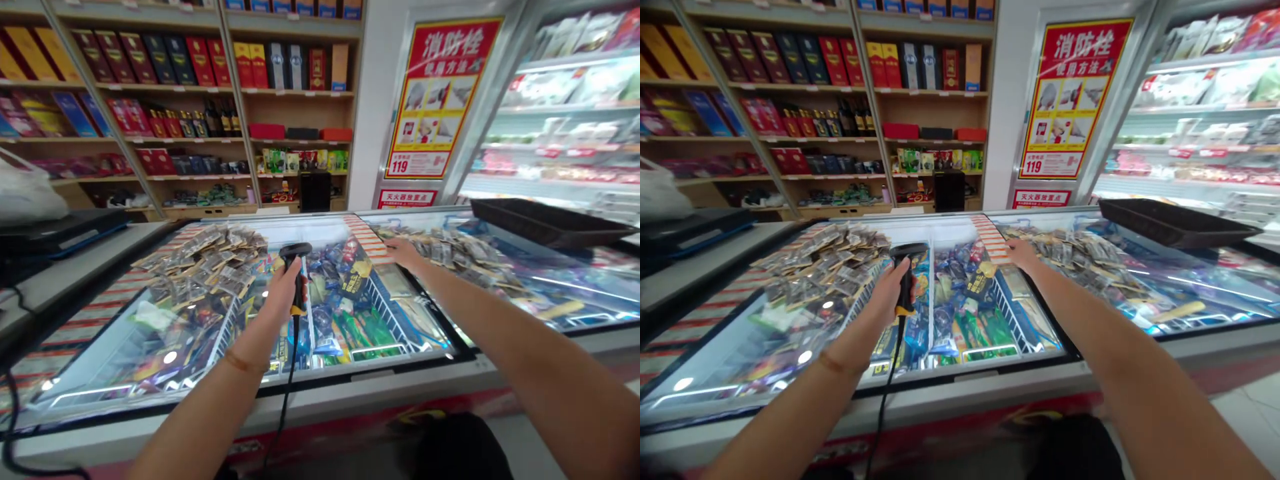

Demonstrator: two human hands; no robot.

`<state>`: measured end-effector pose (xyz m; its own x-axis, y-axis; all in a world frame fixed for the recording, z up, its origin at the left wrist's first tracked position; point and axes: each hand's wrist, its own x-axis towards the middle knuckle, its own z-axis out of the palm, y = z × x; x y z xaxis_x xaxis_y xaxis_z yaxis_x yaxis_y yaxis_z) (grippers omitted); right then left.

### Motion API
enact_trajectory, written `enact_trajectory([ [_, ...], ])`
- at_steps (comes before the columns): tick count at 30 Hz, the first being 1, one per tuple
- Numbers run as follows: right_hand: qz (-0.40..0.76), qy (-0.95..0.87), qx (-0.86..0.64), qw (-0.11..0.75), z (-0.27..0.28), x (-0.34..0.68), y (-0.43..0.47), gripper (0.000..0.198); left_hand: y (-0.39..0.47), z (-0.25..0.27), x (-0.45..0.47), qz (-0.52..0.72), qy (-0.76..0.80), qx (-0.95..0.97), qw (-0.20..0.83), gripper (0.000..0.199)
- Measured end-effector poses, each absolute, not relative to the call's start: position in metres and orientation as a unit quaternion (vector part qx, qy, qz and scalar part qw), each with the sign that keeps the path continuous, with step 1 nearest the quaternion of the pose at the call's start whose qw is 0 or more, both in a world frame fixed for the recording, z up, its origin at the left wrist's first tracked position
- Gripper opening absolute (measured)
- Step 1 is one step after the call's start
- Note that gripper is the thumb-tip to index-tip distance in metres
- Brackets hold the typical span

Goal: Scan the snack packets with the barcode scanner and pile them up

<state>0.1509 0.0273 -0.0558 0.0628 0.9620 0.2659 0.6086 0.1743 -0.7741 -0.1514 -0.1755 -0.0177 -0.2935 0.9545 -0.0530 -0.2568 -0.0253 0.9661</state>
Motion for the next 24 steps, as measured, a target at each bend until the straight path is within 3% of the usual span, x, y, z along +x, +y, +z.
enact_trajectory([
  [4,0.083,-0.603,-0.72,0.332,-0.045,0.221,0.025,0.019,-0.162,-0.03,-0.126,0.607,0.502,0.36,0.5,0.056],
  [7,-0.038,-0.581,-0.785,0.212,-0.043,0.256,0.026,0.049,-0.162,-0.043,-0.121,0.584,0.508,0.399,0.493,0.056],
  [9,-0.063,-0.565,-0.806,0.165,-0.047,0.271,0.03,0.068,-0.164,-0.048,-0.122,0.569,0.508,0.421,0.491,0.055],
  [12,-0.052,-0.557,-0.816,0.146,-0.056,0.279,0.036,0.07,-0.167,-0.053,-0.126,0.557,0.518,0.434,0.484,0.055],
  [18,-0.046,-0.549,-0.816,0.176,-0.062,0.267,0.039,0.068,-0.173,-0.055,-0.128,0.553,0.527,0.438,0.474,0.053],
  [21,-0.023,-0.526,-0.814,0.246,-0.057,0.254,0.04,0.075,-0.175,-0.055,-0.128,0.556,0.517,0.435,0.485,0.053],
  [24,0.057,-0.551,-0.762,0.335,-0.051,0.229,0.042,0.068,-0.176,-0.055,-0.128,0.556,0.512,0.435,0.489,0.055],
])
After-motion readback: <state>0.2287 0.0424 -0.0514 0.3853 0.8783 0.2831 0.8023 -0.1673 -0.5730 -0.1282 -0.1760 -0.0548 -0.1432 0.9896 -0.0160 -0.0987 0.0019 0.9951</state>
